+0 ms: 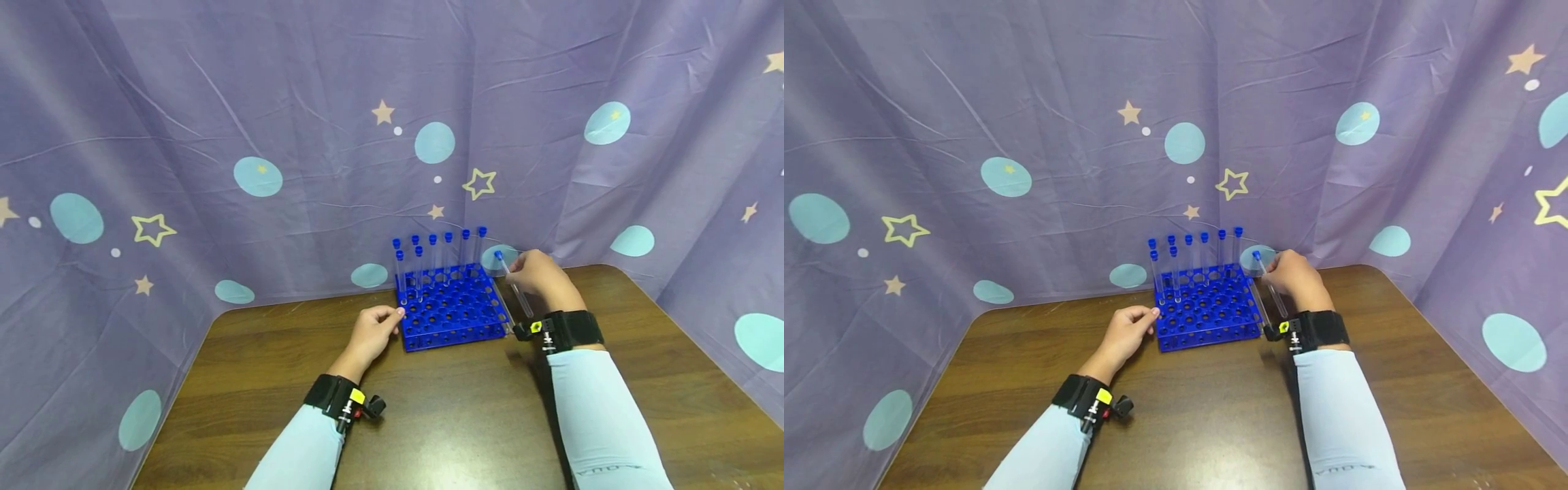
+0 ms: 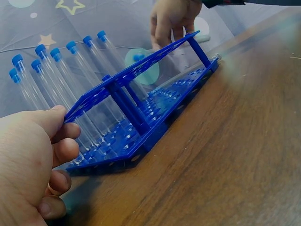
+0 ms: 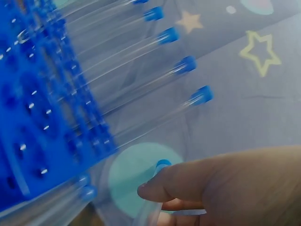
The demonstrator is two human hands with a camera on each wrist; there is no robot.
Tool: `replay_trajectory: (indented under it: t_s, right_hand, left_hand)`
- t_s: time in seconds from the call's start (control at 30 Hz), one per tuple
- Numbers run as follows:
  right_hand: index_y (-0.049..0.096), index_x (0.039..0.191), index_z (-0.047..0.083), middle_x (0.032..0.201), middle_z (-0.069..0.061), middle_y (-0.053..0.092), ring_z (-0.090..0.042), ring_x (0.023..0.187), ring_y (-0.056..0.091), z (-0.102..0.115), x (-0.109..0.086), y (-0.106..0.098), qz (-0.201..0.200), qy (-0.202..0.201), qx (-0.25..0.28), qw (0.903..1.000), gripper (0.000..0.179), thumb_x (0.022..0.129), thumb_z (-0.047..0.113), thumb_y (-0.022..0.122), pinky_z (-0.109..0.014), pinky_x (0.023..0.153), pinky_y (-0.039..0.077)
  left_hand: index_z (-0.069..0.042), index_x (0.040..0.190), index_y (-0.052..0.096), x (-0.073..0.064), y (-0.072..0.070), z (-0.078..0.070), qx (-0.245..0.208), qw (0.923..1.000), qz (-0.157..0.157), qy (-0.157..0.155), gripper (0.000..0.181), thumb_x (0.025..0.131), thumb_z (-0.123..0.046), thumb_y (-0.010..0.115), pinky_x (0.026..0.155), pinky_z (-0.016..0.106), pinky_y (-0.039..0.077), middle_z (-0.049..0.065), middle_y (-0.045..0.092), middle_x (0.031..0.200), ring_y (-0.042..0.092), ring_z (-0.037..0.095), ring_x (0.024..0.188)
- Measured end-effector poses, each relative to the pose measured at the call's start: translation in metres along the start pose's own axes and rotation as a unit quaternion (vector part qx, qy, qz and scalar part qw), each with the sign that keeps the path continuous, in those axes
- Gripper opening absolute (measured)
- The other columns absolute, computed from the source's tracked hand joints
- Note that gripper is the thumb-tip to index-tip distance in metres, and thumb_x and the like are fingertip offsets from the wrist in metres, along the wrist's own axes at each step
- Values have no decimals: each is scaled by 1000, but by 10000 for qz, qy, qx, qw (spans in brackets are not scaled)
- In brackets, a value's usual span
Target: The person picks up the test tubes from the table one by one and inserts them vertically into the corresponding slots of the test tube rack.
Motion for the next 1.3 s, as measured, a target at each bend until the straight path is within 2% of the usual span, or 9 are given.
replay_trajectory:
  t_s: [0.1, 0.23, 0.47, 0.67, 0.83, 0.93, 1.03, 1.2, 1.3]
  right_hand:
    - [78, 117, -2, 119, -24, 79, -39, 103, 74, 8, -4, -11, -106, 48, 132, 9998, 32, 102, 25, 74, -61, 98, 59]
    - [74, 127, -4, 131, -30, 74, -47, 120, 71, 19, -9, -26, -281, 113, 320, 9990, 38, 106, 28, 74, -66, 108, 55]
    - [74, 133, 0, 125, -25, 76, -43, 112, 73, 39, -16, -44, -942, -13, 748, 9927, 39, 107, 28, 73, -61, 102, 57]
    - [73, 135, 2, 123, -21, 78, -41, 115, 75, 54, -24, -57, -1690, -285, 1083, 9792, 38, 109, 30, 75, -60, 99, 59]
    - [74, 135, 3, 118, -19, 81, -41, 111, 80, 70, -30, -64, -2375, -632, 1312, 9604, 37, 109, 28, 78, -54, 90, 61]
    - [75, 132, 1, 115, -18, 82, -39, 105, 83, 81, -31, -61, -2625, -893, 1504, 9490, 35, 107, 24, 81, -42, 84, 61]
    - [75, 130, 0, 114, -18, 84, -39, 102, 84, 94, -30, -53, -2628, -1124, 1698, 9431, 33, 106, 21, 83, -38, 83, 61]
    - [75, 129, -1, 115, -18, 84, -38, 102, 85, 113, -26, -29, -2364, -1402, 1854, 9434, 32, 105, 17, 84, -51, 89, 66]
    - [74, 130, 1, 116, -17, 83, -36, 102, 84, 120, -24, -14, -2162, -1486, 1853, 9470, 31, 105, 16, 84, -53, 89, 67]
  left_hand:
    - [-8, 93, 84, 1, 0, 2, 21, 10000, 10, 4, 28, 111, -28, 76, 81, 32, 50, 2, 69, 72, 63, 13, 77]
    - [-7, 94, 84, 1, -1, 1, 41, 10000, 0, 33, 29, 111, -28, 75, 79, 31, 51, -1, 68, 71, 64, 13, 76]
    - [-6, 95, 84, 2, -2, 0, -8, 10000, -43, 36, 28, 111, -26, 76, 79, 29, 51, -2, 67, 71, 64, 13, 74]
    - [-6, 93, 84, 2, -2, 1, -26, 9999, -90, 47, 29, 111, -27, 76, 77, 30, 49, -3, 67, 70, 63, 14, 74]
    - [-6, 94, 84, 2, -3, 2, -42, 9999, -100, 23, 28, 110, -27, 76, 77, 30, 49, -4, 66, 70, 62, 13, 74]
    - [-5, 94, 84, 2, -3, 2, -53, 9999, -86, 14, 28, 110, -26, 76, 76, 29, 49, -4, 66, 69, 63, 12, 74]
    - [-5, 95, 85, 1, -3, 2, -43, 10000, -74, 7, 27, 110, -26, 76, 75, 28, 49, -3, 67, 70, 63, 13, 73]
    - [-6, 97, 86, 0, -2, 2, -20, 10000, -66, 4, 27, 110, -27, 76, 74, 27, 51, 0, 69, 71, 65, 13, 73]
    - [-6, 97, 85, 1, 0, 2, -28, 10000, -45, 12, 27, 110, -27, 76, 75, 28, 51, 0, 69, 71, 65, 14, 73]
Point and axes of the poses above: each hand's wrist, its own x-axis towards the middle knuckle, its own y-axis out of the palm, z = x × y, the point moved 8 cm from there along x, towards the middle knuckle
